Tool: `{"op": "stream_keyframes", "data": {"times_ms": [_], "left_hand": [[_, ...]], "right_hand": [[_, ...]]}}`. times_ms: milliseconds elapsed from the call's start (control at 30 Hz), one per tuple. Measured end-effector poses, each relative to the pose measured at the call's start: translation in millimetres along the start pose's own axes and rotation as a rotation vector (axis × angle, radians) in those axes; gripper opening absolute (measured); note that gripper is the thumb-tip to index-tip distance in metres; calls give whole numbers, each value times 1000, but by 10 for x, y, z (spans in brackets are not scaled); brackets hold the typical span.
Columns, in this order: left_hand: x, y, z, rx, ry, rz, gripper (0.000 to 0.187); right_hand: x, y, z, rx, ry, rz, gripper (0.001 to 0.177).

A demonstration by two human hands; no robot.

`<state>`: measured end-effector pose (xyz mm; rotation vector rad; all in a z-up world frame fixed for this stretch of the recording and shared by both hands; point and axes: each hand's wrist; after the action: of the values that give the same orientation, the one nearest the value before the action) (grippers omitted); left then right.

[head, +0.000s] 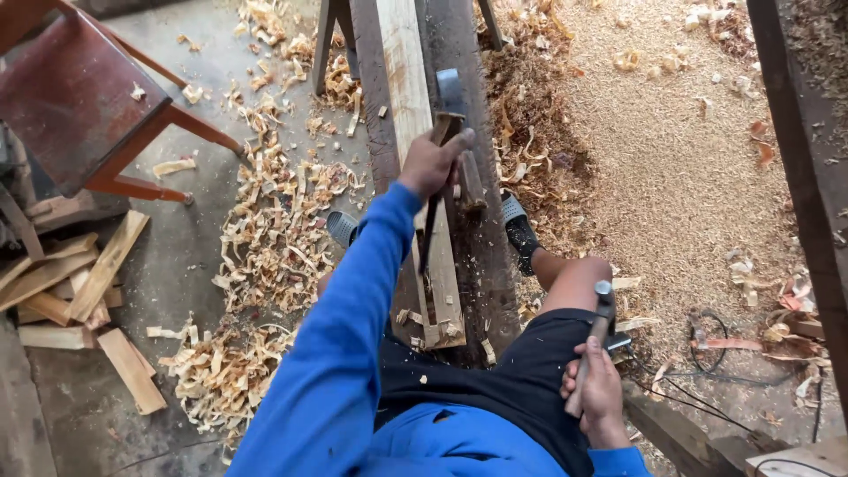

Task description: Chiseling out mortises in a wooden beam using a hammer and chisel.

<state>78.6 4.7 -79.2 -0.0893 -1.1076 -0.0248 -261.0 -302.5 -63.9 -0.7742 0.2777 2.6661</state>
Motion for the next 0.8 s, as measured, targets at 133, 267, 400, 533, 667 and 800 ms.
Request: {"op": "stream_keyframes", "data": {"times_ms": [133, 267, 400, 533, 667, 800], "left_hand": [[656, -14, 766, 75, -237, 286, 43], [628, 77, 862, 138, -584, 115, 35], [195, 57, 638, 206, -788, 162, 34], [359, -7, 899, 277, -803, -135, 34], [388, -62, 1105, 232, -851, -181, 29], [392, -84, 1261, 208, -861, -218, 24]], "right_hand": [[-14, 4, -211, -16, 34, -17, 41], [-32, -14, -251, -55, 17, 20, 41], [-24, -27, -205, -61, 39, 27, 41], [-17, -37, -138, -32, 51, 4, 38], [-102, -108, -23, -33, 115, 93, 39], [-293, -291, 48, -94, 269, 191, 42]]}}
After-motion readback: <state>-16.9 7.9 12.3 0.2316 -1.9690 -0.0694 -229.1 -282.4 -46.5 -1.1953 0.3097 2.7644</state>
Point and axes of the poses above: each hand's wrist, its own z-axis away from the middle knuckle, its own y-axis out of the back of the hand, x = y × z, and after that the axes turned 8 degrees about z, right-handed
